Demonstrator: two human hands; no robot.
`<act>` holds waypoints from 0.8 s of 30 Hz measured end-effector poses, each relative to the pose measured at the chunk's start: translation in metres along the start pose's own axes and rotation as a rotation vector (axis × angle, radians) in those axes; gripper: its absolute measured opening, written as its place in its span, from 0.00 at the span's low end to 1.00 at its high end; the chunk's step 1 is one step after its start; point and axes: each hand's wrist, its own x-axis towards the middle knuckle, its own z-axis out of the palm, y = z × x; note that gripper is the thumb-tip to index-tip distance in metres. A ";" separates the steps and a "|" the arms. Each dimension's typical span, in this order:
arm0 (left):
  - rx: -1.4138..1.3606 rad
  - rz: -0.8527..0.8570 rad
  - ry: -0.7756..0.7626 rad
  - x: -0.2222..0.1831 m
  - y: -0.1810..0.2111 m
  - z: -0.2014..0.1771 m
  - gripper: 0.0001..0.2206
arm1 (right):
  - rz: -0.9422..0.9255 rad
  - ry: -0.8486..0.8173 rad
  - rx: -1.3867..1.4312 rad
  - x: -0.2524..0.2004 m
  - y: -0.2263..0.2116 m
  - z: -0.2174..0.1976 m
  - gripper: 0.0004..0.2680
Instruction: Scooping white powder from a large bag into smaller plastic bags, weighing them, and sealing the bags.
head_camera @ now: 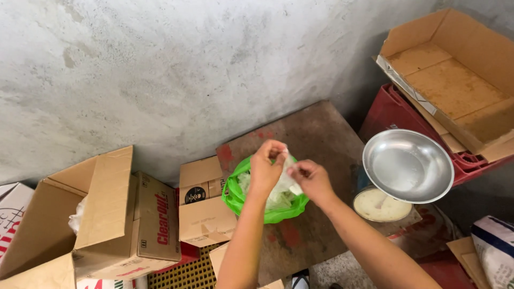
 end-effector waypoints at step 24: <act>-0.824 -1.087 -0.705 -0.151 -0.029 0.255 0.03 | 0.519 0.769 0.704 -0.240 -0.041 -0.191 0.12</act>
